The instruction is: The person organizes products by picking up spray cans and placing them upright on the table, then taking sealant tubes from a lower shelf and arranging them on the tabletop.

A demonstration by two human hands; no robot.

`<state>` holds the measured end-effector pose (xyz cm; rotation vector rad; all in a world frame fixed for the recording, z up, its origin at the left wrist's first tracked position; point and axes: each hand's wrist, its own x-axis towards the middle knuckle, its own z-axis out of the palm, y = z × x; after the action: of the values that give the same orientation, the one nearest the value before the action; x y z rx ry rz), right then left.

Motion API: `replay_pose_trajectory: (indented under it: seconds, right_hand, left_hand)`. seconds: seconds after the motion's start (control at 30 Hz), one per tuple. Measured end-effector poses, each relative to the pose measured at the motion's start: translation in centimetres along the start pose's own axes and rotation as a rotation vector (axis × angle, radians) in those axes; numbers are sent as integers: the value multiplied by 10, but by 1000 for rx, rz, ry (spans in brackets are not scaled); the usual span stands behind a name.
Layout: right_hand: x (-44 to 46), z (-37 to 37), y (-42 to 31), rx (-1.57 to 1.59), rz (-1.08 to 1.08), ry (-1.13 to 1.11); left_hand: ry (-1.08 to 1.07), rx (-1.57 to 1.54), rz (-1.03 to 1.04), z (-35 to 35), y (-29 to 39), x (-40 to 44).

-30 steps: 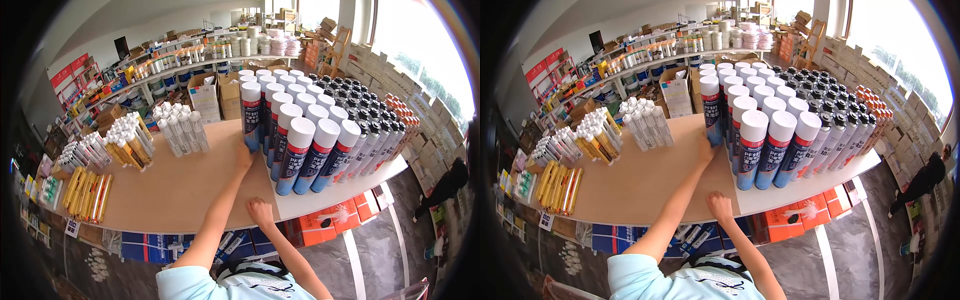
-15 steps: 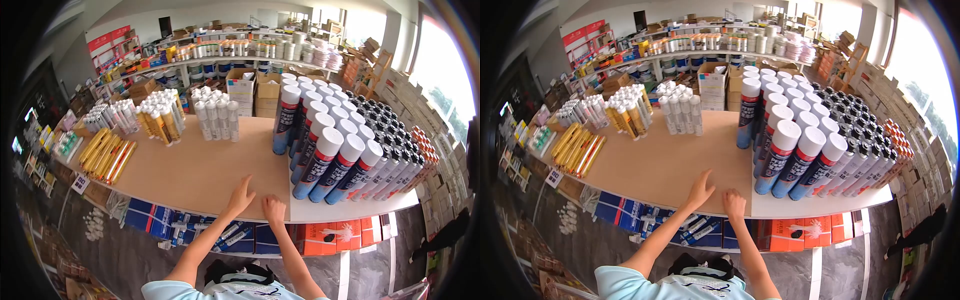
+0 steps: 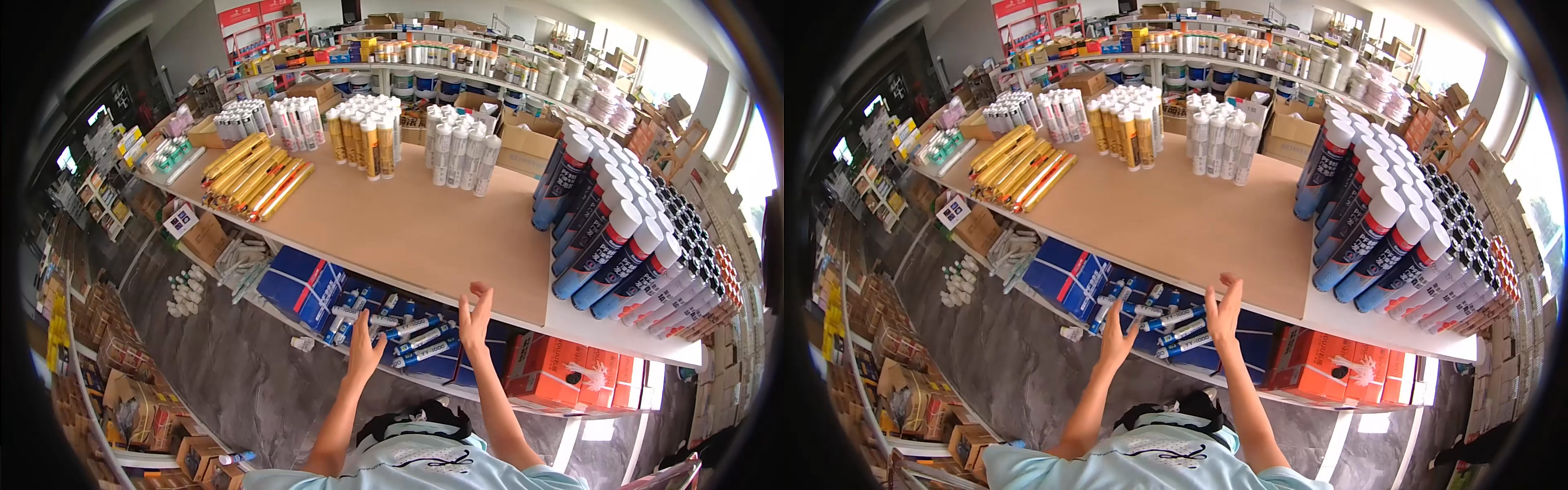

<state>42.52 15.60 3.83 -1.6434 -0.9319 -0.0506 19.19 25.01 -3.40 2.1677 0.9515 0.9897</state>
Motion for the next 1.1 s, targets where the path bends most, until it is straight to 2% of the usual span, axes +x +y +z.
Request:
replay_pose_trajectory:
  seconds: [0.07,0.2,0.33,0.4,0.57,0.67,0.8,0.87,1.1]
  right_hand:
    - [-30,30,-28,-7,-64,-213]
    - [-99,89,-54,46,-222,-685]
    - [-174,130,-94,72,-300,-903]
    - [-203,144,-113,50,-367,-974]
    - [-269,178,-138,101,-309,-1116]
    - [-299,193,-154,101,-385,-1156]
    - [-333,218,-172,125,-436,-1261]
    - [-349,233,-179,160,-442,-1348]
    - [-421,306,-192,265,-478,-1560]
  left_hand:
    - [-67,114,-58,-36,-5,-26]
    - [17,133,-154,-104,-25,-81]
    - [94,218,-283,-177,-46,-147]
    - [140,258,-359,-211,-53,-183]
    - [246,311,-473,-271,-61,-267]
    - [295,309,-550,-293,-55,-308]
    - [403,309,-692,-305,-56,-354]
    - [477,325,-694,-305,-58,-376]
    - [616,306,-955,-323,-83,-440]
